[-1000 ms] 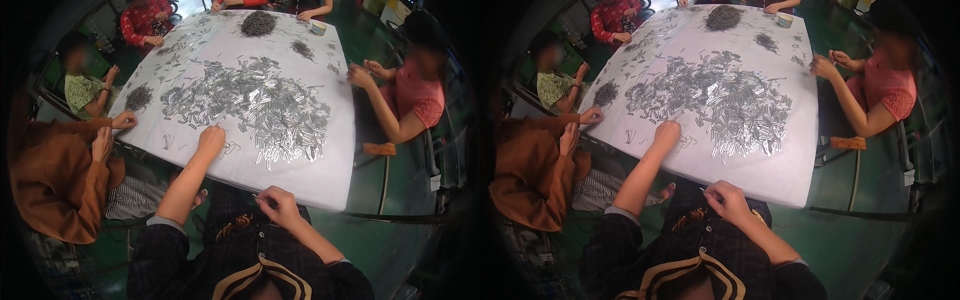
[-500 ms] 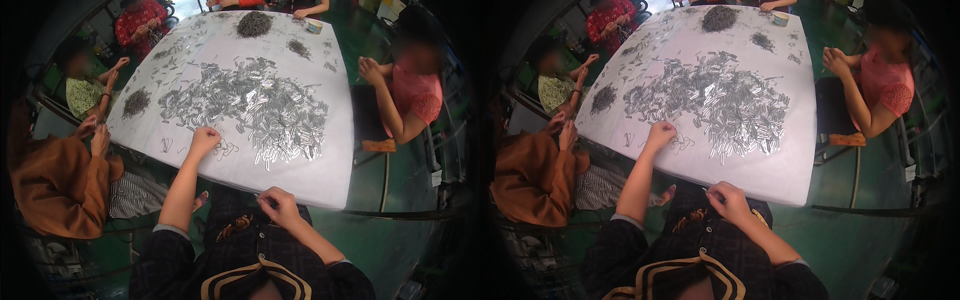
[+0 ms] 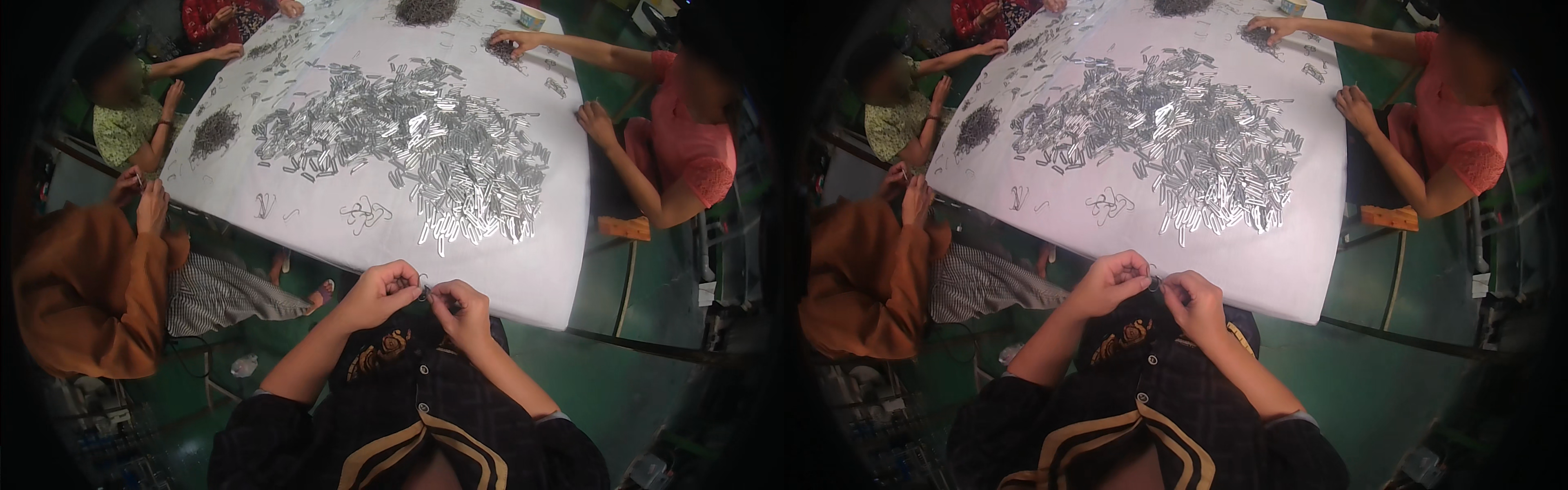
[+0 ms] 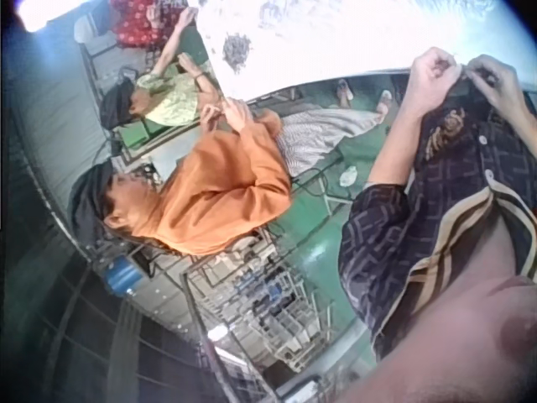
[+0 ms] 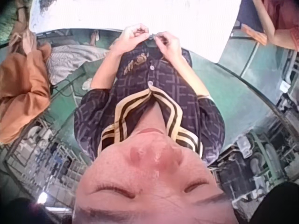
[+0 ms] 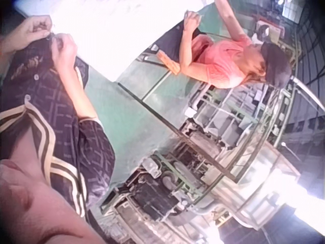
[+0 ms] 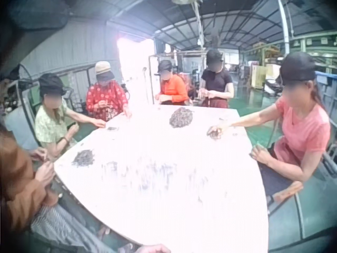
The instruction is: The person sits at a large white table with several others, picking up small silver metal pieces and thin wire loops from a central pile. They insert the wire loops into the metal pieces by hand and place the assembled units into a growing pile on the table. The process is repetitive and involves fine motor manipulation of small parts.
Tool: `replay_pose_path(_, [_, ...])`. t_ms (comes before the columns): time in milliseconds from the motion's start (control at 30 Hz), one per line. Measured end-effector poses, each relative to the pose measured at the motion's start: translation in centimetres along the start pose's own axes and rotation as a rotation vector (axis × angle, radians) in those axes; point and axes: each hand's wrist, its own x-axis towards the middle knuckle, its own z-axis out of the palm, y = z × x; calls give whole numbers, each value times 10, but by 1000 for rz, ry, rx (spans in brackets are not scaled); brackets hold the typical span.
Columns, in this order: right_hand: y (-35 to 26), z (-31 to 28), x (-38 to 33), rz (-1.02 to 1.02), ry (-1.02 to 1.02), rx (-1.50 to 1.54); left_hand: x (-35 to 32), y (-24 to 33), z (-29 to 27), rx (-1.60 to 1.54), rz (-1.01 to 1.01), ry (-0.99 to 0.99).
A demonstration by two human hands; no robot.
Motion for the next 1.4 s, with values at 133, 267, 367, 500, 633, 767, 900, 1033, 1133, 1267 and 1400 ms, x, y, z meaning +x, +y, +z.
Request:
replay_pose_path(133, [-2, -1, 1, 15, 9, 3, 0, -7, 9, 99, 16, 92])
replay_pose_path(267, [-1, -1, 0, 7, 21, -4, -1, -11, 16, 104, 58, 195])
replay_pose_path(367, [-3, -1, 0, 11, 29, -15, -4, -9, 21, 134, 66, 242])
replay_pose_path(500, [-2, -1, -1, -32, -3, -7, -4, -8, 24, 153, 142, 226])
replay_pose_path(633, [-3, -9, 3, -131, -60, -21, -6, -7, 27, 117, 209, 150])
replay_pose_path(767, [28, -38, 19, -206, 91, -171, -9, -6, 29, 164, 230, 176])
replay_pose_path(900, [64, -75, 54, 83, 486, -499, -10, -8, 30, 244, 274, 155])
replay_pose_path(1033, [80, -84, 70, 139, 406, -643, -14, -4, 31, 253, 224, 112])
replay_pose_path(1133, [78, -82, 72, 122, 375, -643, -13, -11, 33, 277, 325, 175])
replay_pose_path(1267, [77, -65, 66, 96, 325, -542, -12, -12, 30, 281, 327, 174])
replay_pose_path(1400, [59, -44, 53, 250, 236, 18, -16, -9, 32, 280, 245, 141])
